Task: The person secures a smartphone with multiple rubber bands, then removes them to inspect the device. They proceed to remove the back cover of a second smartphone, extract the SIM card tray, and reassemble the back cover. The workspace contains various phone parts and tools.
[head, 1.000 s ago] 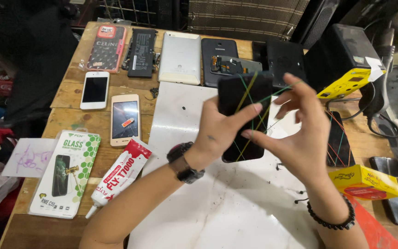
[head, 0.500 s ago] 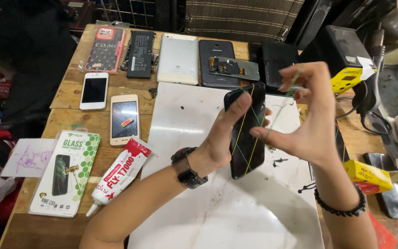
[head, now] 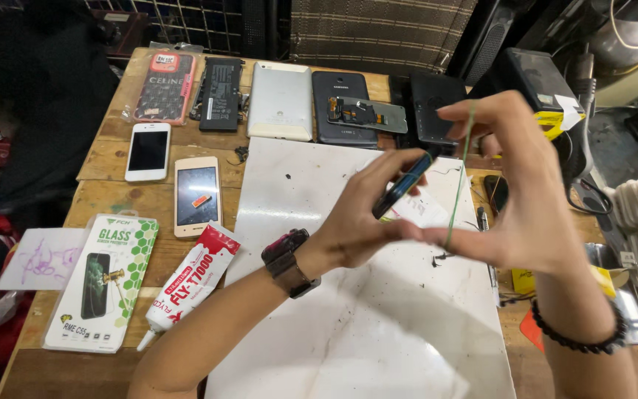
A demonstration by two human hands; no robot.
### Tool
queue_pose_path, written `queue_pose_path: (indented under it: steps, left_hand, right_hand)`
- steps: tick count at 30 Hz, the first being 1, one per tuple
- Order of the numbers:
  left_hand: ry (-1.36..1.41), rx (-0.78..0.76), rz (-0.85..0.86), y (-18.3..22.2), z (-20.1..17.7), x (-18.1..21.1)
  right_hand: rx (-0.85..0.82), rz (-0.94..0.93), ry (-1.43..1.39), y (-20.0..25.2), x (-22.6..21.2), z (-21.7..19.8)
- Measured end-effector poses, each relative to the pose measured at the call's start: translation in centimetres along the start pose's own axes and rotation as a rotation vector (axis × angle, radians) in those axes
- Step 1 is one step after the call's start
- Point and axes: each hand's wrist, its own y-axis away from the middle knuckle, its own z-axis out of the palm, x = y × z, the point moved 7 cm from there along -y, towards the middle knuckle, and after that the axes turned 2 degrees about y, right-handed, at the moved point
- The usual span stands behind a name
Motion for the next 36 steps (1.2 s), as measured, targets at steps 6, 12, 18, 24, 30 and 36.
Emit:
queue_pose_path:
  steps: [6, 12, 18, 24, 30, 36]
  left_hand:
    - [0.373, -0.123, -0.234, 0.1, 1.7, -2.9]
    - [0.275, -0.158, -0.228, 0.0, 2.0, -1.7]
    - [0.385, -0.005, -0.303, -0.3, 1.2, -2.5]
    - [0.547, 0.088, -0.231, -1.2, -1.6, -1.0]
    - [0.414, 0.078, -0.215, -1.0, -2.3, -1.6]
    - [0.195, -0.125, -0.224, -0.8, -0.1, -2.6]
  right_hand:
    - [-0.025, -0.185, 0.511, -0.6, -3.9, 0.6]
    - [-0.053, -0.155, 0.583, -0.7, -4.0, 2.4]
    - [0.070, -0.089, 0.635, 0.7, -3.6, 2.2]
    - [0.036, 0.016, 0.690, 3.6, -2.2, 4.1]
    - [0.171, -0.138, 0.507, 2.5, -3.8, 1.9]
    - [0.031, -0.111, 0.502, -0.2, -3.8, 2.4]
